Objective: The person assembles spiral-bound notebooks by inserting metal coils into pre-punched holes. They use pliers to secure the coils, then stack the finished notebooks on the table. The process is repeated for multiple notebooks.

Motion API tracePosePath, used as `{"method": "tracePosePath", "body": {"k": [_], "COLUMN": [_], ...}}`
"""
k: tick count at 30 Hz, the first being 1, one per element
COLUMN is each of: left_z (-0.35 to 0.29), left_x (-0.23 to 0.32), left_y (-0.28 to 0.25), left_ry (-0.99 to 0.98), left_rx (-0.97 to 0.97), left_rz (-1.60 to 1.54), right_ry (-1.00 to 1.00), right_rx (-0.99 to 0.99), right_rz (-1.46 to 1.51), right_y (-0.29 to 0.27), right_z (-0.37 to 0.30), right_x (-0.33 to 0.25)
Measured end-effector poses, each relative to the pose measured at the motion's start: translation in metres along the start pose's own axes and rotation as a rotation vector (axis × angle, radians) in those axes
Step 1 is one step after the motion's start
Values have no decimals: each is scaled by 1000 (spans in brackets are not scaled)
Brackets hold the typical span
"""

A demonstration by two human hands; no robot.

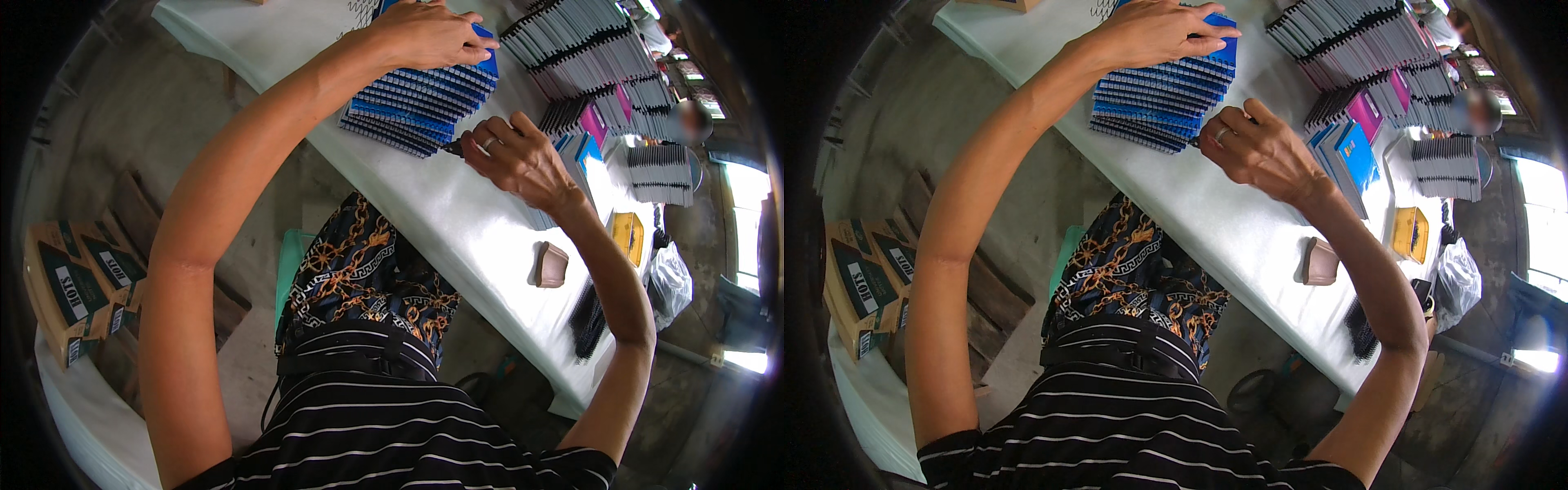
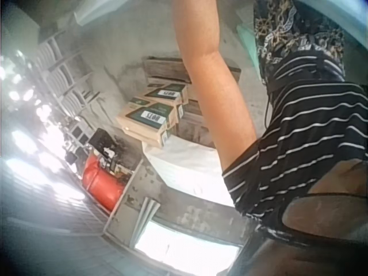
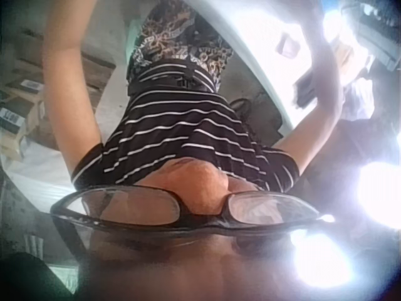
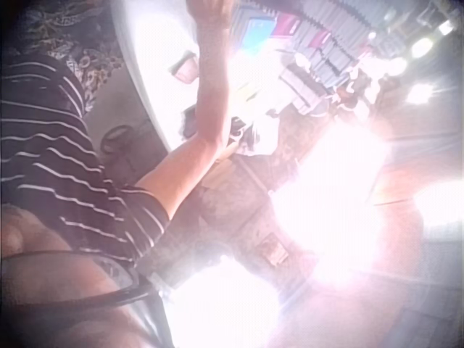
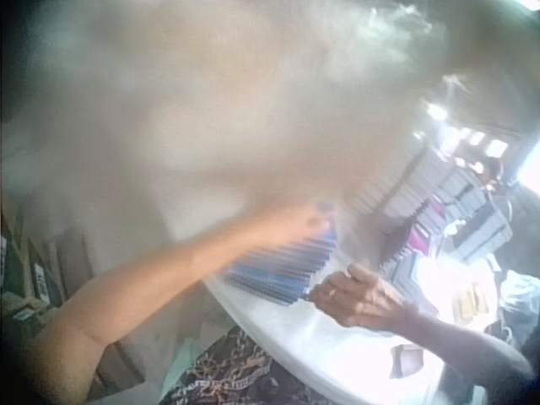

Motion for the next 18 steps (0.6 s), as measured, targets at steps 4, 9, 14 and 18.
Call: {"method": "tracePosePath", "body": {"k": [4,9,14,18], "left_z": [5,5,7,8], "left_x": [-16,-24,-20,-18], "left_y": [4,4,6,5], "left_ry": [0,21,127,63], "left_rx": [-17,-45,69,15], "left_rz": [-39,-38,59,35], "right_ry": [288,162,-5,-120], "right_rx": [-586,-145,-33,24], "right_rz": [-96,-31,24,-32], "right_y": [3,-24,-18,-3], "right_z": [19,18,11,8], "right_x": [-26,2,20,19]}}
Point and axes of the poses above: each hand's wrist, its own z-axis towards the middle knuckle, its own y-axis out of the palm, x = y × z, the point moved 4 cm from there along z, towards the middle knuckle, and after that the axes turned 8 degrees about y, right-handed, at the moved point
